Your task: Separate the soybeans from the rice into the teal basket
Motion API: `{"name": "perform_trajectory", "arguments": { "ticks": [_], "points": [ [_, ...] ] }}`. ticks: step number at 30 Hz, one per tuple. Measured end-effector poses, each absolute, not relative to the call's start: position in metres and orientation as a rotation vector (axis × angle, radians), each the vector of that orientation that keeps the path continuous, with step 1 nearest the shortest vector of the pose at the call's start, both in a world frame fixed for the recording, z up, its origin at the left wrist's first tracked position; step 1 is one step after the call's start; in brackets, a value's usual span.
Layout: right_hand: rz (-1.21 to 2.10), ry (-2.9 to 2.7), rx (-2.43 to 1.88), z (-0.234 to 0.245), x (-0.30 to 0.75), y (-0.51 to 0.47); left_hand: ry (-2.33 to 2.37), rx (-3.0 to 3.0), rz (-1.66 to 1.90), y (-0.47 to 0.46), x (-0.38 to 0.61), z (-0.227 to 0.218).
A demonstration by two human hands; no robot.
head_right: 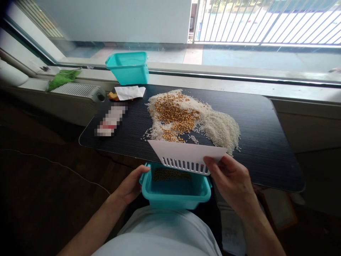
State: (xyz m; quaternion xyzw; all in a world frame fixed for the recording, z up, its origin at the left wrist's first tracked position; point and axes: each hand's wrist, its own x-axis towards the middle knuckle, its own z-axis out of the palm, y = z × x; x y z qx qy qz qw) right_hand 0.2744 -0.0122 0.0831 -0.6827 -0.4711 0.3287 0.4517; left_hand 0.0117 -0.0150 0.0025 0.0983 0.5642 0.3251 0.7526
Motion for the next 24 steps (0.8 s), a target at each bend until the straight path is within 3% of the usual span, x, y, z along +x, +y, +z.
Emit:
{"name": "perform_trajectory", "arguments": {
  "ticks": [5, 18, 24],
  "points": [
    [0.722, -1.146, -1.686, 0.083, 0.267, -0.004, 1.216, 0.213, 0.713, -0.015, 0.011, 0.001],
    [0.939, -1.37, -1.587, 0.071, 0.269, 0.003, 1.225, 0.232, 0.723, -0.016, 0.008, 0.001],
    [0.747, -1.29, -1.62, 0.076, 0.258, 0.01, 1.225, 0.241, 0.727, -0.013, 0.005, 0.003]
  ]
}}
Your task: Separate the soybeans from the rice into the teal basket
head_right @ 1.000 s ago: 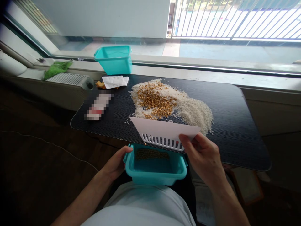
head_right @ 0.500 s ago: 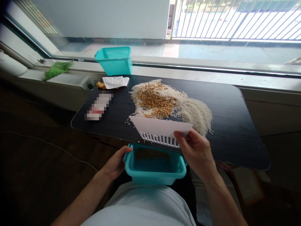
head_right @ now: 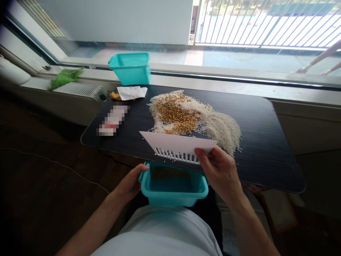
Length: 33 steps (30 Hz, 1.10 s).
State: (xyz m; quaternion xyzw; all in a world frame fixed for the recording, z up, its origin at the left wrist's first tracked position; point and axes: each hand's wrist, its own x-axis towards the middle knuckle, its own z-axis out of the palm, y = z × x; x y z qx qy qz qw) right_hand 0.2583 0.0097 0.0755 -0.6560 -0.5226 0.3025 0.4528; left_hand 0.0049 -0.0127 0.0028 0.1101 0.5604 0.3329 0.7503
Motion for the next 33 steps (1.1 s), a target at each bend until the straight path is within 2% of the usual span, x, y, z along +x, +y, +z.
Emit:
{"name": "perform_trajectory", "arguments": {
  "ticks": [9, 18, 33],
  "points": [
    [0.907, -1.453, -1.519, 0.074, 0.25, 0.02, 1.247, 0.224, 0.75, -0.013, -0.002, 0.004],
    [0.57, -0.915, -1.849, 0.082, 0.288, -0.018, 1.243, 0.197, 0.75, -0.014, 0.007, -0.002],
    [0.702, -0.847, -1.781, 0.078, 0.287, -0.008, 1.255, 0.193, 0.707, -0.017, 0.019, -0.001]
  ]
}}
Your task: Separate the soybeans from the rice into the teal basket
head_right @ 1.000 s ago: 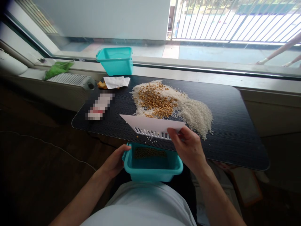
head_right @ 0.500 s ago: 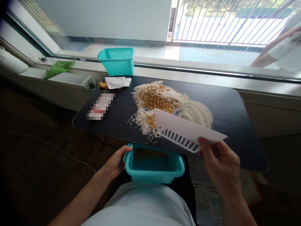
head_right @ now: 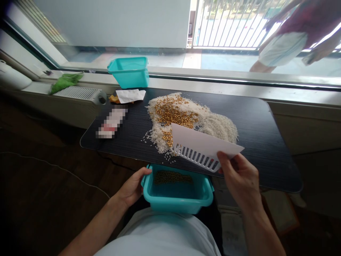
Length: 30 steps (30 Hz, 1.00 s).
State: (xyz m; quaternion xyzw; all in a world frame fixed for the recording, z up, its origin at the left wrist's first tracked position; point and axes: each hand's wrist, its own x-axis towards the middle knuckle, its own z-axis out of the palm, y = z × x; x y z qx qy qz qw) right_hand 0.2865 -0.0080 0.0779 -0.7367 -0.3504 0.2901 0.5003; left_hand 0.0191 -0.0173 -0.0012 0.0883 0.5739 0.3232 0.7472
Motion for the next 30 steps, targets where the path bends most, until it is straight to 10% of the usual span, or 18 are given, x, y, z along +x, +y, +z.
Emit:
{"name": "perform_trajectory", "arguments": {
  "ticks": [30],
  "points": [
    [0.764, -0.87, -1.894, 0.086, 0.283, -0.01, 1.299, 0.194, 0.694, -0.014, 0.022, 0.004]
  ]
}}
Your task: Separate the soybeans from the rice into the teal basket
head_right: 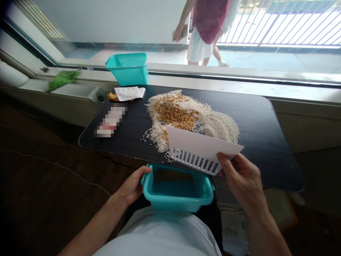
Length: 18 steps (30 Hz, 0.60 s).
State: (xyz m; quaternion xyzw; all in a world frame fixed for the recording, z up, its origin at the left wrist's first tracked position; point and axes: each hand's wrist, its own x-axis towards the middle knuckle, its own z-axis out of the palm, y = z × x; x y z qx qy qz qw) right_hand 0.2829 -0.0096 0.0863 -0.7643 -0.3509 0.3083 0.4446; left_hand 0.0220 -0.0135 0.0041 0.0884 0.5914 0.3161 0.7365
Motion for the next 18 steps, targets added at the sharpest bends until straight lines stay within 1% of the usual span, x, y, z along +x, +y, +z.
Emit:
{"name": "perform_trajectory", "arguments": {
  "ticks": [18],
  "points": [
    [0.819, -0.913, -1.821, 0.0853, 0.2789, -0.0047, 1.301, 0.188, 0.703, -0.0126, 0.0204, 0.0057]
  ]
}}
